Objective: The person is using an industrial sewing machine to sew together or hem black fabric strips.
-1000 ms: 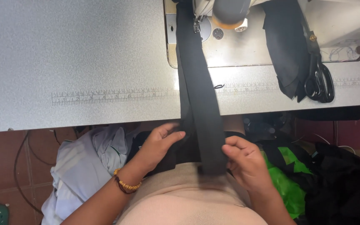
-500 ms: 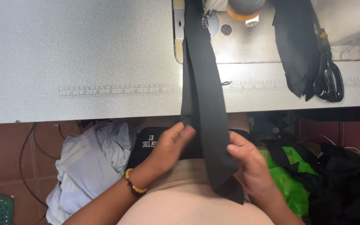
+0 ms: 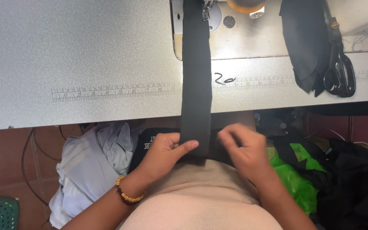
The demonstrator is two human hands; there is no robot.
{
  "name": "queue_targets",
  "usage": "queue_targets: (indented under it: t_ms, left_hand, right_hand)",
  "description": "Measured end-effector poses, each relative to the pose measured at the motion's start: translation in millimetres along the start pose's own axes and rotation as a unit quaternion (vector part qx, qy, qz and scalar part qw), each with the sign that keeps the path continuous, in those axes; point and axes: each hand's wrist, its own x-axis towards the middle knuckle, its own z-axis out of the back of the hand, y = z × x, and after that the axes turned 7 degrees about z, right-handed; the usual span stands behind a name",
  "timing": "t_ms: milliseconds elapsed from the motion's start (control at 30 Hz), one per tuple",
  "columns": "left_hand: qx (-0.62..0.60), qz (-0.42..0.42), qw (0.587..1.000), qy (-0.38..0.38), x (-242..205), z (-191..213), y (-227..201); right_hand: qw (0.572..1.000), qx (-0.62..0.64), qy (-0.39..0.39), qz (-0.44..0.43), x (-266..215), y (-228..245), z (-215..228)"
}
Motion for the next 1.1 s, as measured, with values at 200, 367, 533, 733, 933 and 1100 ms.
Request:
queue_targets:
  t_ms: [200, 367, 533, 733, 933, 1100]
  left_hand:
    - [-0.036, 0.062, 0.996, 0.047, -17, -4, -11]
    - [-0.001, 0.069, 0.996, 0.049, -5, 5, 21]
    - [0.421, 0.012, 0.907, 0.012, -12, 13, -13]
    - [0.508, -0.427, 0.742, -0.094, 39, 38, -91]
    - [0.614, -0.510, 0.596, -0.092, 99, 66, -103]
    - [0.617, -0.493, 0.607, -0.085, 108, 71, -105]
  right_hand:
    - [0.857, -0.265, -0.182, 0.403, 20, -16, -3]
    - [0.826, -0.250, -0.168, 0.477, 25, -24, -7]
    - [0.847, -0.209, -0.112, 0.475, 30, -12, -5]
    - [0.854, -0.200, -0.073, 0.475, 34, 0, -10]
    - [0.855, -0.212, -0.067, 0.469, 39, 8, -7]
    - [0.853, -0.216, -0.045, 0.474, 53, 15, 1]
